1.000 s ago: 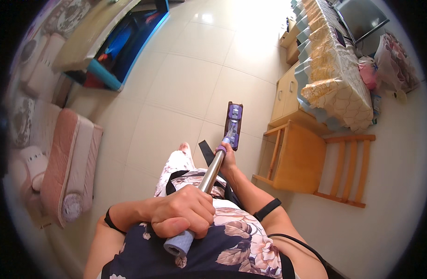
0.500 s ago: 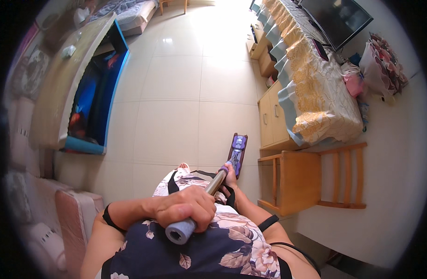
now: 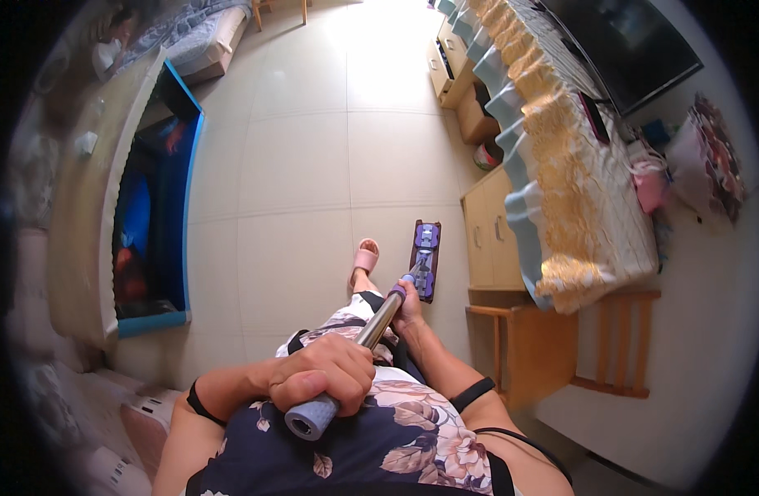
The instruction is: The person uses a vacuum cleaner to clean the tile floor in a bathroom and a bedroom, then carries a mop while walking into a living area.
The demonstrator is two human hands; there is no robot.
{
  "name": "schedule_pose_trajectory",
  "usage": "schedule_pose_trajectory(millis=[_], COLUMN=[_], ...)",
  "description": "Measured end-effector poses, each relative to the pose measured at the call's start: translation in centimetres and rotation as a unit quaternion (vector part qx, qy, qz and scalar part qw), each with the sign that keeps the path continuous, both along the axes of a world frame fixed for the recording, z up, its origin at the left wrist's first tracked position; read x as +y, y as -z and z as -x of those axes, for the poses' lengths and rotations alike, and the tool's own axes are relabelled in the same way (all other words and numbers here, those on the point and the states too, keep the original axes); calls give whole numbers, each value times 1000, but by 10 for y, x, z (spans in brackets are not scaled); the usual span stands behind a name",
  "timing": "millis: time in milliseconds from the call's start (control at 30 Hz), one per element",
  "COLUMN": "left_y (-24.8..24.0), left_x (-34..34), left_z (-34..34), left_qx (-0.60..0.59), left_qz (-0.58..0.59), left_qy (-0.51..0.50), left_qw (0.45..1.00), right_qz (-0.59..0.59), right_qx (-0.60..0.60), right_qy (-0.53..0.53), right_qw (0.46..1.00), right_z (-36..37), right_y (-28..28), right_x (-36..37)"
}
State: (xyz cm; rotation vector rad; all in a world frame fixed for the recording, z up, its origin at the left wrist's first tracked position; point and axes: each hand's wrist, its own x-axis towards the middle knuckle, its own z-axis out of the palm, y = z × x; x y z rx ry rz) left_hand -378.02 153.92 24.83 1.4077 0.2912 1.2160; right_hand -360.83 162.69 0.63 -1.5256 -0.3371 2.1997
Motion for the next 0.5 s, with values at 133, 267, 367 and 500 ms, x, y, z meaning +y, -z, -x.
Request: schedule_pose_trajectory(millis=[133, 267, 367, 500], left_y=[5, -6, -7, -5], left_x=[87, 185, 248, 306], left_z=[42, 68, 87, 116], left_qx=[26, 42, 67, 49], left_qz=[-2, -37, -62, -63], left_qy=[7, 31, 36, 7], left_qw=[1000, 998, 995, 997], right_qz=[-5, 59, 101, 81], right_qx=[18, 76, 104, 67], right_qy=[25, 32, 40, 29], right_qw=[1000, 995, 989, 994], right_z=[61, 101, 125, 155], right_y=[5, -7, -10, -4], right_x=[88, 181, 243, 312])
